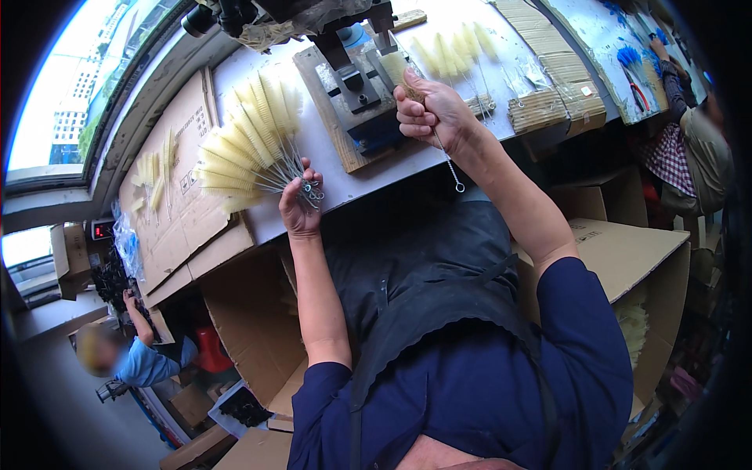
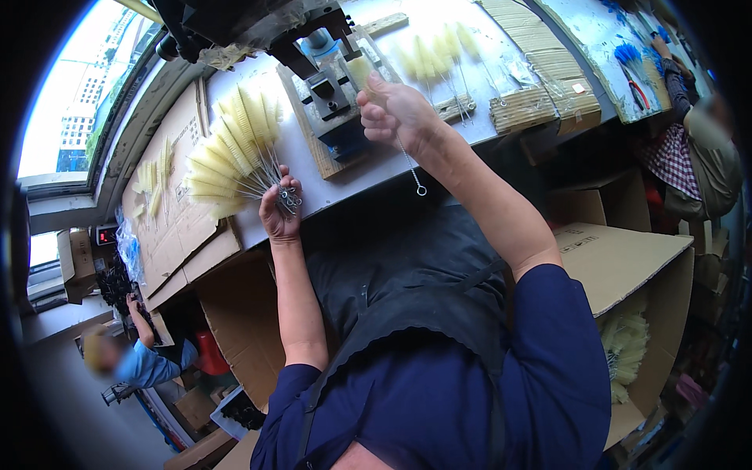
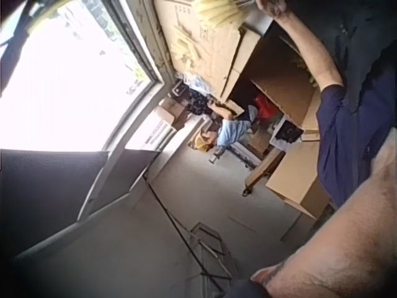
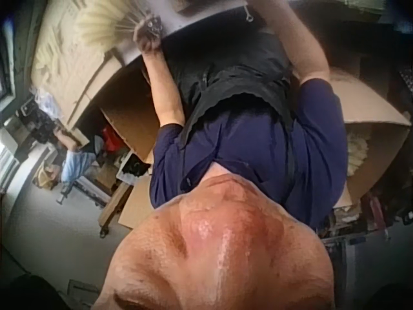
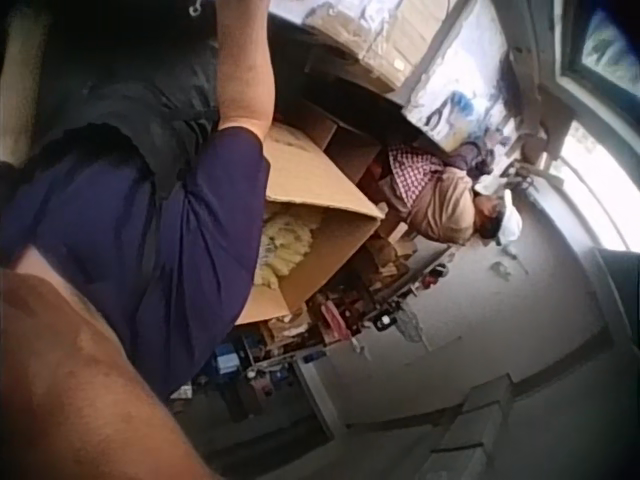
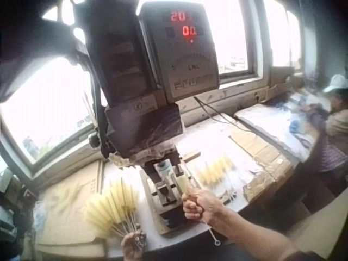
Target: Assembling industrial brush heads using a manual press machine.
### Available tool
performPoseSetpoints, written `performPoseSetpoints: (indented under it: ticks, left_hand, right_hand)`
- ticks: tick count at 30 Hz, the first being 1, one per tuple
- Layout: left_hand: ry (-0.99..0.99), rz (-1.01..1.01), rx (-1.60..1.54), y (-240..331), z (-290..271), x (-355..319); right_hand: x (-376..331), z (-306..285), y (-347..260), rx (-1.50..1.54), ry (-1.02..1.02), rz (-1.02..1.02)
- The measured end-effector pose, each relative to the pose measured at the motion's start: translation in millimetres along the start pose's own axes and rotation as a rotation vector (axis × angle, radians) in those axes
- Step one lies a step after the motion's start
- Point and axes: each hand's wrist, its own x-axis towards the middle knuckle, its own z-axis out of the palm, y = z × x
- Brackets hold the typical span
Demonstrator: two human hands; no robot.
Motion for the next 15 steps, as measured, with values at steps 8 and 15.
performPoseSetpoints:
  ticks: [8, 15]
  left_hand:
    - [0.037, -0.002, 0.010, -1.2, 4.1, 2.2]
    - [0.012, -0.016, -0.003, 2.7, -5.2, -2.0]
  right_hand:
    - [-2.1, -5.3, -7.7, 0.025, -0.017, 0.065]
    - [4.3, -44.9, -40.6, -0.420, 0.178, -0.097]
